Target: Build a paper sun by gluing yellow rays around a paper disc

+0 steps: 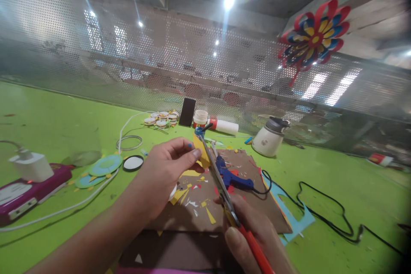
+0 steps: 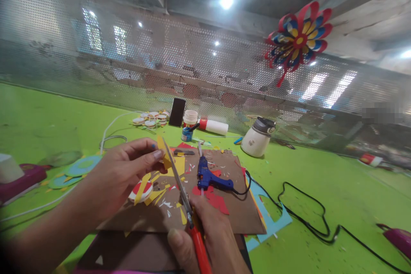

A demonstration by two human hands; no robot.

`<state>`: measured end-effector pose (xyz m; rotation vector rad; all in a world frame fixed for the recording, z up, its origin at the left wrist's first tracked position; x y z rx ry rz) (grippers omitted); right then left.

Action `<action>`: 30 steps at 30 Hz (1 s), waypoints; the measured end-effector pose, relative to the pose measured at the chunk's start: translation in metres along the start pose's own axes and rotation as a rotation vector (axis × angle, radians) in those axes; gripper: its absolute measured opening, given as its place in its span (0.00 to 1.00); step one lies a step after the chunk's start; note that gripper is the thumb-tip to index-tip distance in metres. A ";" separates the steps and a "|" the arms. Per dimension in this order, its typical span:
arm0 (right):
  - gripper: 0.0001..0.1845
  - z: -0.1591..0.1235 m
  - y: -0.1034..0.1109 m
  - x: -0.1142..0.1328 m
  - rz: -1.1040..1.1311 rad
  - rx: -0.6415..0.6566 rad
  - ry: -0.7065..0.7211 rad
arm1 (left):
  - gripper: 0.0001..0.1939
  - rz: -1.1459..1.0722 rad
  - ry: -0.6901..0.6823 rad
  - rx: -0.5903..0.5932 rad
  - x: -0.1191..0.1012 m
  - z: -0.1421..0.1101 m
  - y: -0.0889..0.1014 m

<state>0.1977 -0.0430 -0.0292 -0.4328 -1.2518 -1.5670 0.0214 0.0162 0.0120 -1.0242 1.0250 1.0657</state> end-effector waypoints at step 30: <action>0.24 0.001 0.000 0.000 -0.085 -0.059 0.109 | 0.06 -0.034 -0.008 0.006 0.003 0.003 0.003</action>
Point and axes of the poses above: each hand's wrist, its own z-axis towards the middle knuckle, its own y-axis out of the back of the hand, x = y × z, the point moved 2 cm from there along z, towards the middle knuckle, and after that the axes turned 5 degrees about z, right-handed, at the moved point
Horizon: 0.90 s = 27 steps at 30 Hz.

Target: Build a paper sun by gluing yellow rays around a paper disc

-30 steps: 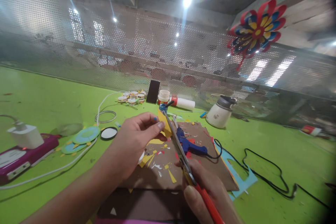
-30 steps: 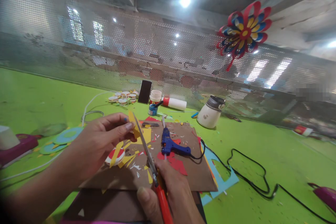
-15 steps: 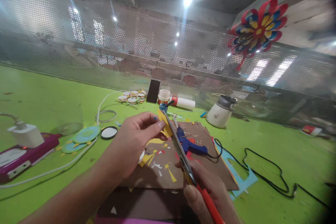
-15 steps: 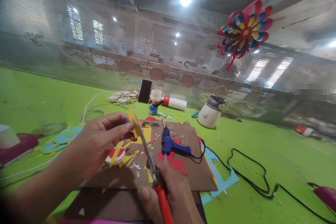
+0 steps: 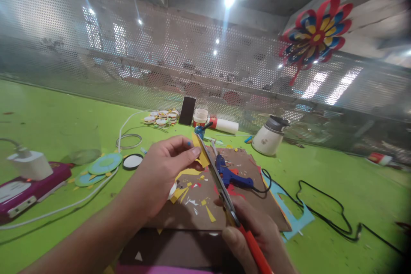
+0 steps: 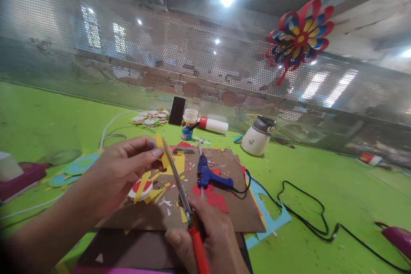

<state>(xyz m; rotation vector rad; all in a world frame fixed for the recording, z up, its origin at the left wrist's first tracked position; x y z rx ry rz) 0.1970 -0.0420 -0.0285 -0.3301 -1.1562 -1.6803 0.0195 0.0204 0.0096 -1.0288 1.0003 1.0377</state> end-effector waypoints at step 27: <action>0.20 0.031 0.039 -0.041 -0.226 -0.142 -0.273 | 0.05 -0.047 0.058 0.017 0.009 0.008 0.002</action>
Point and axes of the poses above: each hand's wrist, its own z-axis towards the middle knuckle, its own y-axis out of the back of the hand, x = y × z, the point moved 2 cm from there along z, towards the middle knuckle, and after that the axes turned 5 degrees about z, right-handed, at the moved point
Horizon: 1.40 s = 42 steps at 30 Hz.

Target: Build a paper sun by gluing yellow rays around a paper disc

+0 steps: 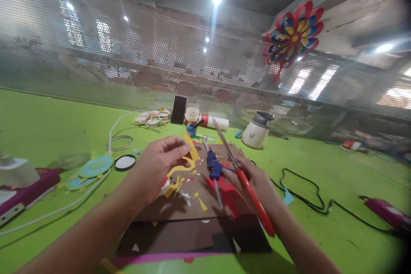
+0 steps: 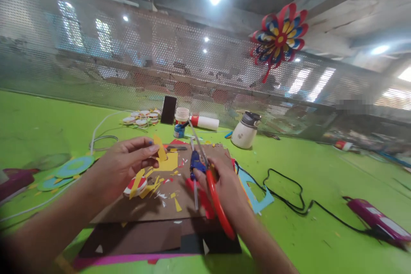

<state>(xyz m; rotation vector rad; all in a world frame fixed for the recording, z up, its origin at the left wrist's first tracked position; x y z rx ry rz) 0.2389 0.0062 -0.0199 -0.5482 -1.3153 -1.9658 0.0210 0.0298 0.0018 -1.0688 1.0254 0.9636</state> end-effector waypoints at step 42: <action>0.16 -0.005 0.000 0.044 0.181 0.110 0.166 | 0.08 -0.217 0.067 -0.009 0.018 0.014 0.001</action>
Point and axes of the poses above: each hand's wrist, its own z-axis towards the middle knuckle, its own y-axis out of the back of the hand, x = y × z, the point moved 2 cm from there along z, towards the middle knuckle, and after that the axes turned 5 degrees about z, right-handed, at the moved point
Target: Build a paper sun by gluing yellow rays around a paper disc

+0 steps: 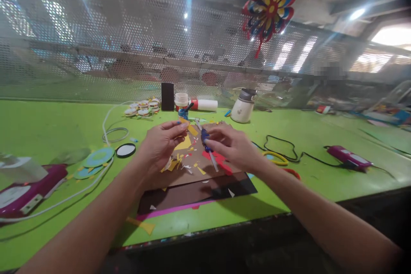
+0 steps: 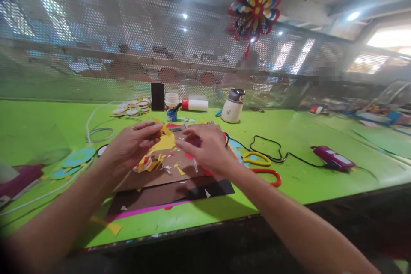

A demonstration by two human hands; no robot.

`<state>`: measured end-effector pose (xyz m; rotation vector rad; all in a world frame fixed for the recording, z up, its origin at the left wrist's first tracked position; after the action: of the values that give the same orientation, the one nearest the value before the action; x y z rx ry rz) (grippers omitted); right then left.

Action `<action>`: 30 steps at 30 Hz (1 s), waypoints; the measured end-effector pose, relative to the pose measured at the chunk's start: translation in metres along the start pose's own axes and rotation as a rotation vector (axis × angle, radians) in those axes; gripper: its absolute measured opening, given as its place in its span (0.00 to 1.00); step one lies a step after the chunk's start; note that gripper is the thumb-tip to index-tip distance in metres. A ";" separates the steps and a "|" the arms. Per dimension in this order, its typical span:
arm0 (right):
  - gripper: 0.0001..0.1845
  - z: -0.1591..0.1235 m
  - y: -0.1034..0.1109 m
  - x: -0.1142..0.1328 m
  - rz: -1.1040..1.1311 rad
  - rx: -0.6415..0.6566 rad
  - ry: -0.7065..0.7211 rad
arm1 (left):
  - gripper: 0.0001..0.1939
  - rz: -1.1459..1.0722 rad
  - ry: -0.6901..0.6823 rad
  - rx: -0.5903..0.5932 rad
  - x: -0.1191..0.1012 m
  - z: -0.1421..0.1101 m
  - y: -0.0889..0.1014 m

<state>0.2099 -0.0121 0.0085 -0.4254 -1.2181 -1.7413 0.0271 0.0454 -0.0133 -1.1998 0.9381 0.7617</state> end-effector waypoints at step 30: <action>0.15 0.030 -0.050 -0.022 1.009 -0.205 -0.263 | 0.08 0.486 -0.007 0.111 -0.007 -0.010 -0.008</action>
<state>0.1723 0.0284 -0.0210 -1.1811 -0.7542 -0.9343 0.0293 0.0341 -0.0043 -0.8767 1.2701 1.0801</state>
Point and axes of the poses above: each hand's wrist, its own z-axis towards the middle knuckle, its own y-axis out of the back of the hand, x = y × z, the point moved 2 cm from there along z, towards the middle knuckle, and after that the axes turned 5 degrees about z, right-handed, at the moved point
